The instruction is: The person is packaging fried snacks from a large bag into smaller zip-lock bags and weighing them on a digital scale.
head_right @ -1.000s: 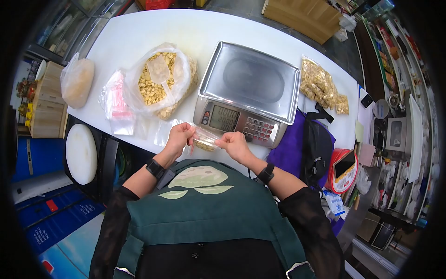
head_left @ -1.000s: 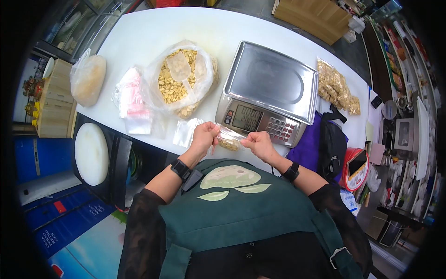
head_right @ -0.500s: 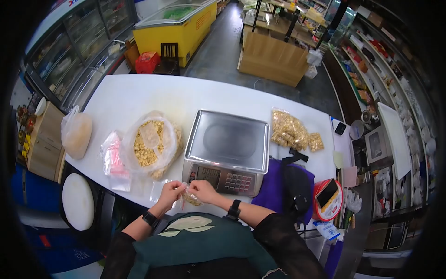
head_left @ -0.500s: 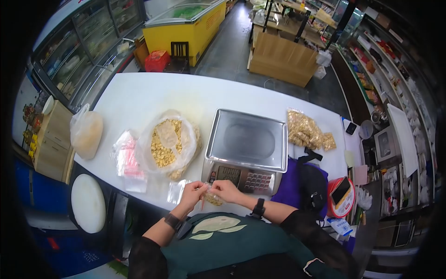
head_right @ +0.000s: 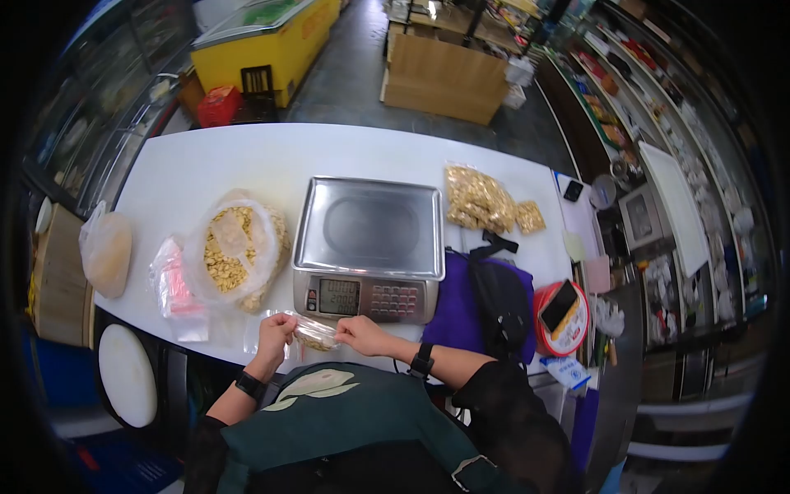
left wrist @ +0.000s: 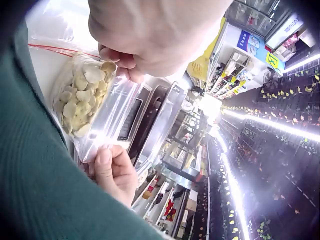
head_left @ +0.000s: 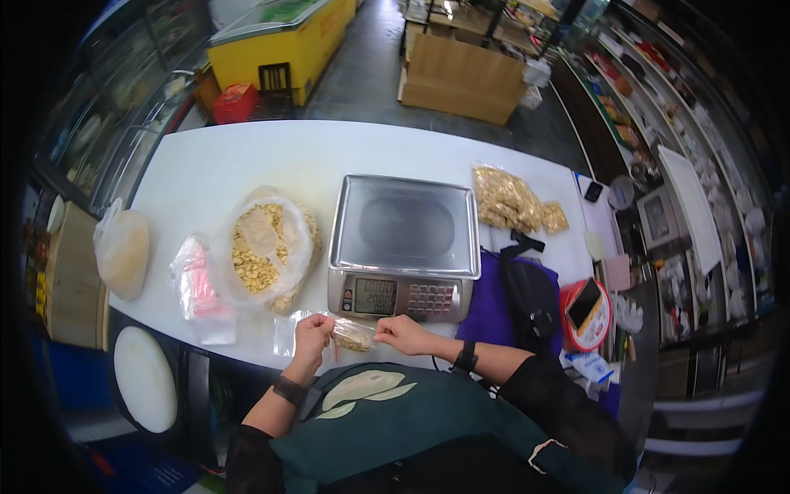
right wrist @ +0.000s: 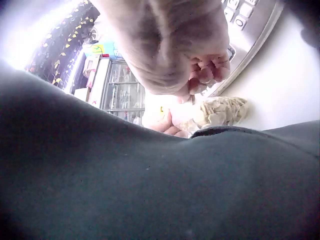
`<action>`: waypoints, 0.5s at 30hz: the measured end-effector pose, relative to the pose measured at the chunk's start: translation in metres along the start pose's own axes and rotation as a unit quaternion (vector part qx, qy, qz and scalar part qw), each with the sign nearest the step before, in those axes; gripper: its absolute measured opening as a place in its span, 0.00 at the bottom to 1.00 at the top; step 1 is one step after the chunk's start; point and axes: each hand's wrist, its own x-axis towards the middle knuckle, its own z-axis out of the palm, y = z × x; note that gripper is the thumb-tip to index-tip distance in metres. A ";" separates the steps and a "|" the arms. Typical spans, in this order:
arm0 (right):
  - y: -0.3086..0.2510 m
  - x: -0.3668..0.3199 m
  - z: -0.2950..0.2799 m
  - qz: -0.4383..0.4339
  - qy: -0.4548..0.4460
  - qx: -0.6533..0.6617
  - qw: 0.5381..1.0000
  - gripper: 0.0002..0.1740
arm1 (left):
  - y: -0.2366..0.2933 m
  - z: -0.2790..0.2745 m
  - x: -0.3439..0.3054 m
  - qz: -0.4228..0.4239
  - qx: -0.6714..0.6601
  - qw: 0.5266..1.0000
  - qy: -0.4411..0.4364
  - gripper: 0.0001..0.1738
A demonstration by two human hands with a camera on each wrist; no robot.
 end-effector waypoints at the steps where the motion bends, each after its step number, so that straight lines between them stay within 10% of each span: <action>1: 0.005 -0.005 0.000 0.007 0.010 0.005 1.000 0.10 | -0.001 -0.006 0.001 -0.005 0.007 1.000 -0.009 0.08; 5: 0.009 -0.011 -0.012 0.088 -0.019 0.042 0.995 0.12 | 0.012 -0.018 -0.004 -0.042 -0.114 0.991 -0.055 0.07; 10: -0.028 0.010 -0.010 -0.115 -0.006 0.043 0.992 0.45 | 0.054 0.001 -0.018 -0.064 -0.231 0.958 -0.159 0.08; 15: -0.038 0.027 -0.023 -0.130 0.017 0.213 0.968 0.40 | 0.072 0.005 -0.015 -0.076 -0.370 0.893 -0.243 0.10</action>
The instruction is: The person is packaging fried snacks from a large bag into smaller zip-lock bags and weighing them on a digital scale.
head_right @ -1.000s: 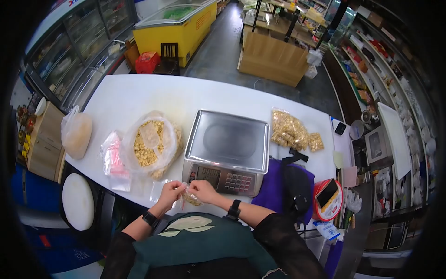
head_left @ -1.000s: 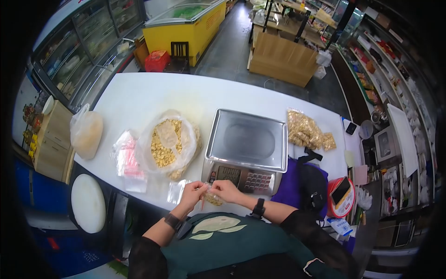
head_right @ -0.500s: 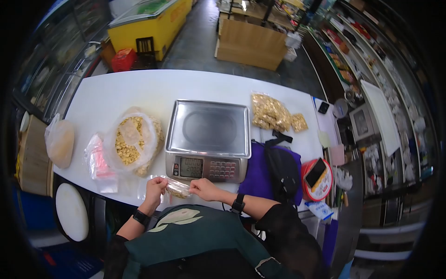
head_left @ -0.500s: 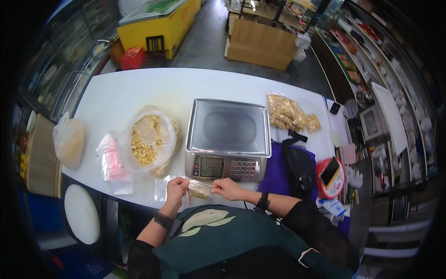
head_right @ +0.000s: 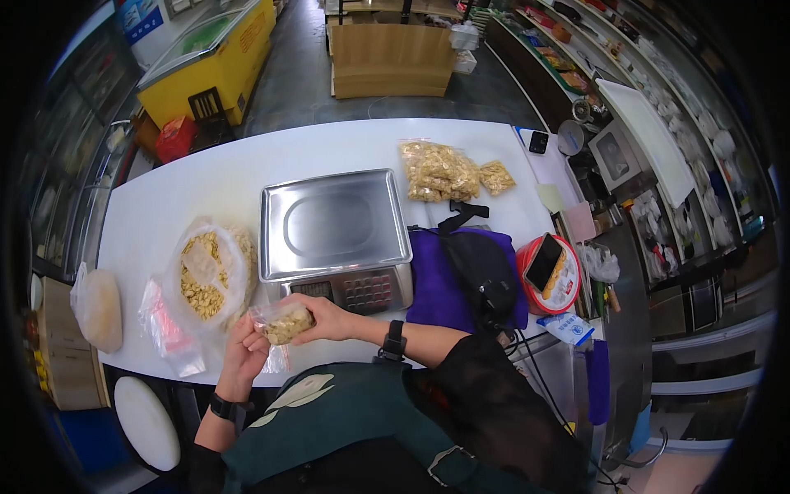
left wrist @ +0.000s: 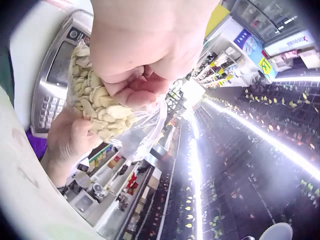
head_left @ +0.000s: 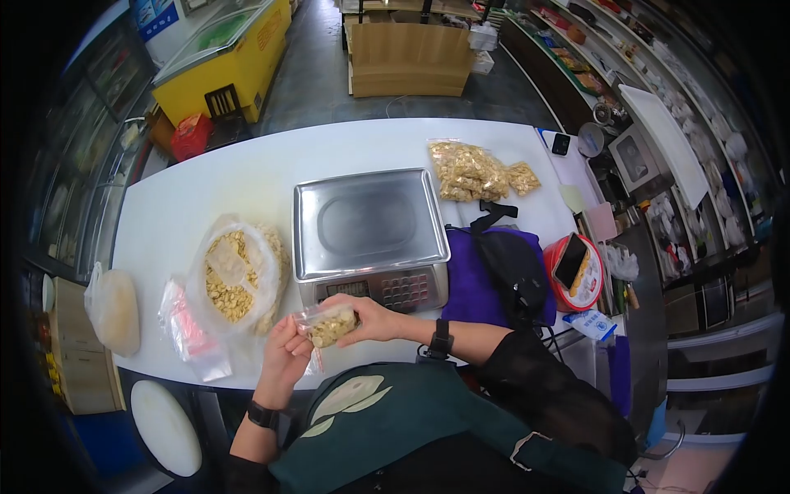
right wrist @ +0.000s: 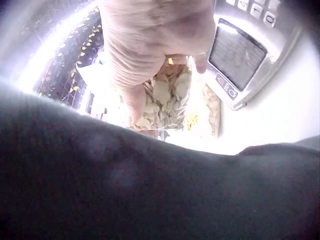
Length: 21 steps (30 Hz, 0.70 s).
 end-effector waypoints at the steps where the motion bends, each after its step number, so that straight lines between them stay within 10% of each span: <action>1: -0.004 0.001 -0.002 0.009 -0.002 0.052 0.999 0.36 | -0.001 -0.001 0.003 0.001 -0.058 0.998 -0.026 0.13; 5: -0.027 -0.010 -0.032 0.120 0.105 0.187 0.969 0.30 | -0.006 0.049 0.001 0.088 0.064 0.992 0.069 0.20; 11: -0.058 -0.029 -0.184 -0.001 0.495 0.148 0.856 0.18 | -0.012 0.006 -0.025 0.000 0.181 0.978 0.106 0.26; 21: -0.041 -0.092 -0.356 0.183 0.572 -0.012 0.799 0.21 | -0.023 -0.011 -0.037 -0.013 0.162 0.967 0.195 0.25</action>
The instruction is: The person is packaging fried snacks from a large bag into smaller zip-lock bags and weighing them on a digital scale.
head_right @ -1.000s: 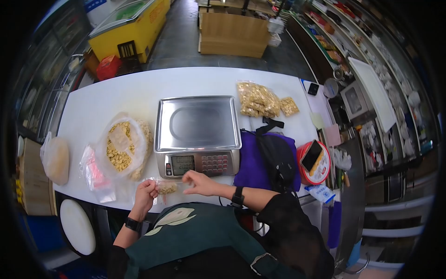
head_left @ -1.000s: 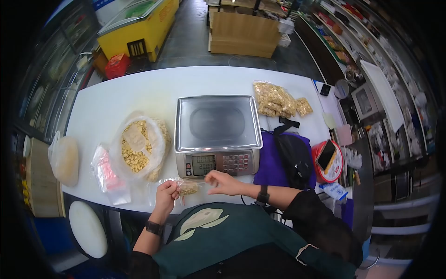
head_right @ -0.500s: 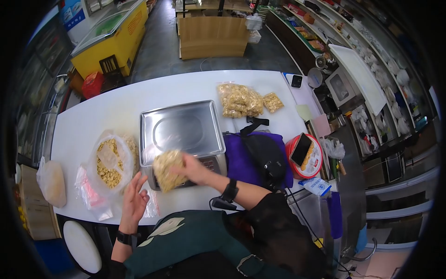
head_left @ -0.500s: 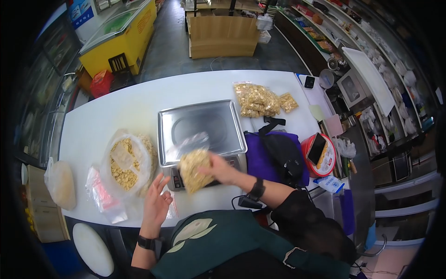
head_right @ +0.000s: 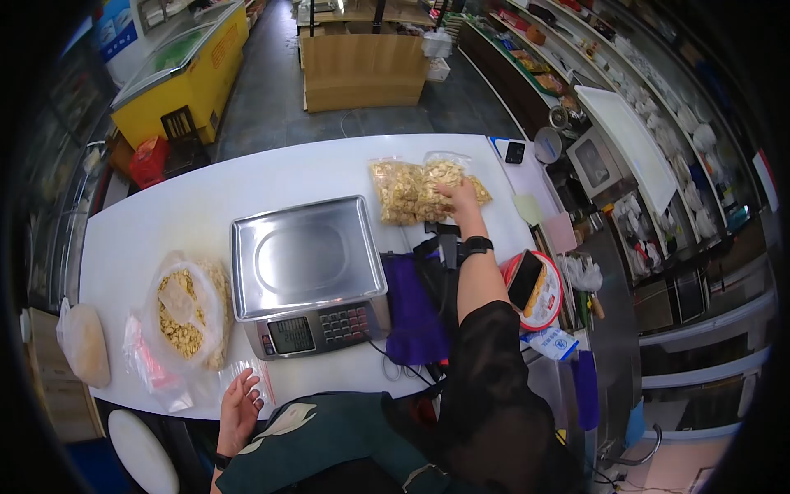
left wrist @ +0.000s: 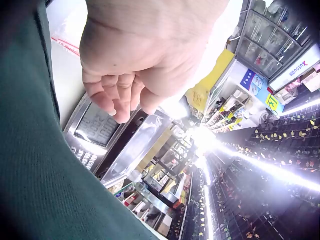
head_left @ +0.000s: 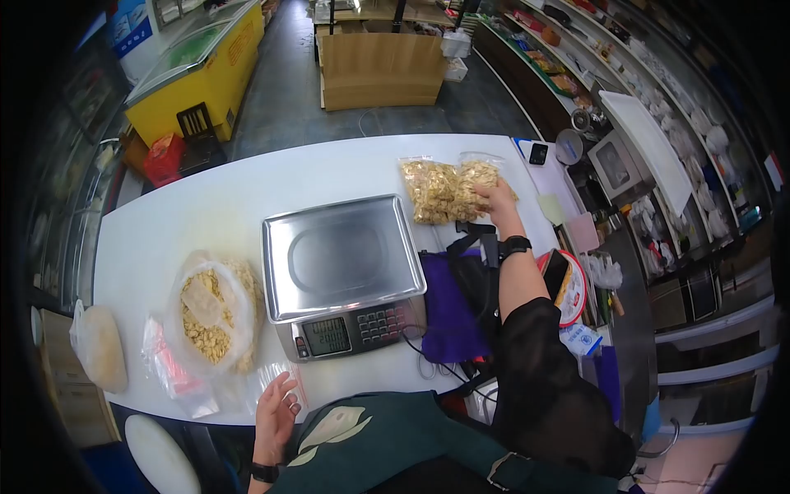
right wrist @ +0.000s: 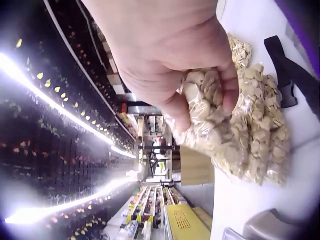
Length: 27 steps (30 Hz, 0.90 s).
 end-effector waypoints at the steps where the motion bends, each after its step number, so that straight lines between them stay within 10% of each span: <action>1: -0.001 0.010 -0.007 -0.015 -0.029 0.045 0.998 0.21 | 0.002 0.002 -0.002 0.002 0.005 1.000 0.009 0.25; 10: 0.050 0.077 -0.008 0.032 0.041 -0.352 0.935 0.43 | -0.004 -0.004 -0.005 0.003 -0.025 0.998 0.051 0.25; 20: 0.030 0.036 0.046 0.075 0.093 -0.437 0.891 0.58 | -0.012 0.008 0.007 -0.012 -0.023 0.999 0.034 0.22; 27: 0.002 -0.002 0.106 -0.202 0.128 -0.418 0.877 0.51 | -0.011 -0.003 -0.003 0.002 -0.018 0.998 0.055 0.22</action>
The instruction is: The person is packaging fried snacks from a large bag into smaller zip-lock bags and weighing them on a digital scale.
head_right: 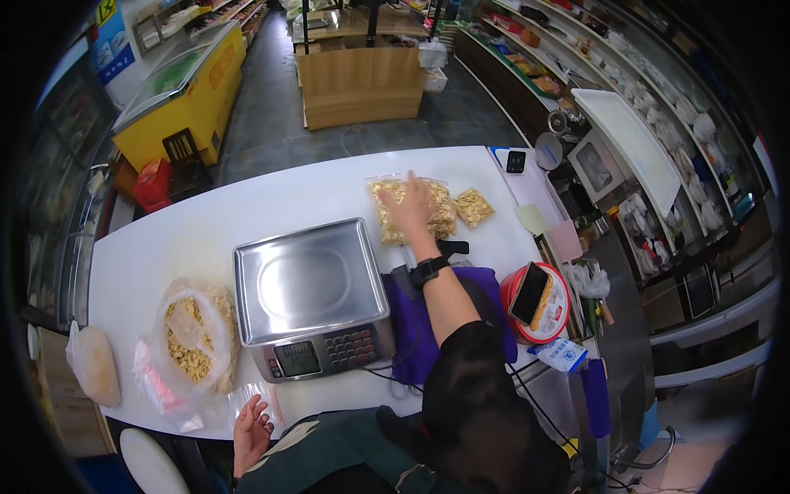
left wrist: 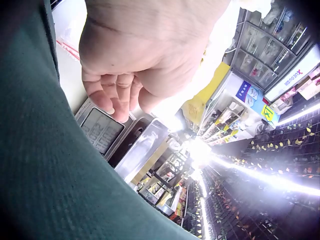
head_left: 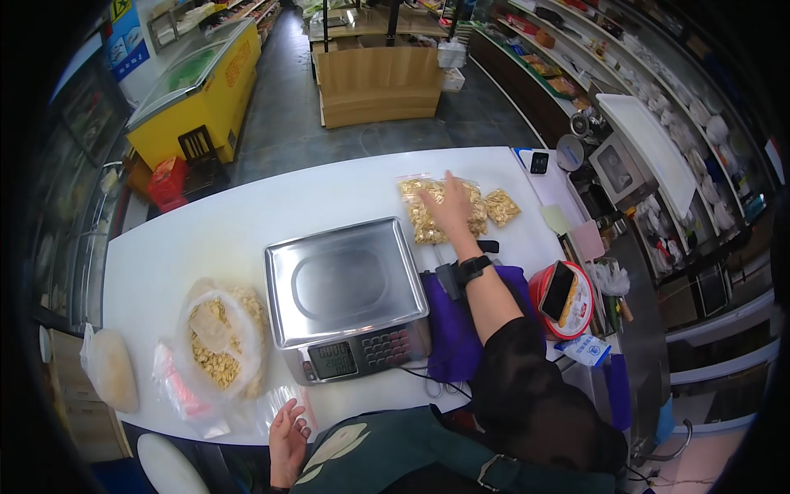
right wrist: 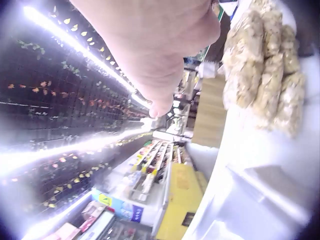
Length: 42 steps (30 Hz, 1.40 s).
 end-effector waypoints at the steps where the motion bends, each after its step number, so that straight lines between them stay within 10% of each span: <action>1: -0.014 -0.005 0.003 -0.072 0.012 0.057 0.996 0.49 | 0.000 -0.003 -0.001 0.005 0.005 1.000 0.004 0.22; 10: -0.174 -0.153 0.005 -0.337 -0.178 0.302 0.874 0.40 | -0.017 -0.044 -0.035 0.083 -0.083 0.992 0.042 0.22; 21: -0.236 -0.269 0.063 -0.401 -0.513 0.207 0.730 0.36 | -0.057 -0.100 -0.104 0.155 -0.198 0.961 0.113 0.16; 38: -0.265 -0.336 0.143 -0.479 -0.307 0.142 0.810 0.24 | -0.019 -0.182 -0.093 0.145 -0.146 0.975 0.084 0.15; 42: -0.249 -0.339 0.115 -0.502 -0.492 0.109 0.702 0.18 | -0.014 -0.180 -0.089 0.156 -0.122 0.976 0.089 0.15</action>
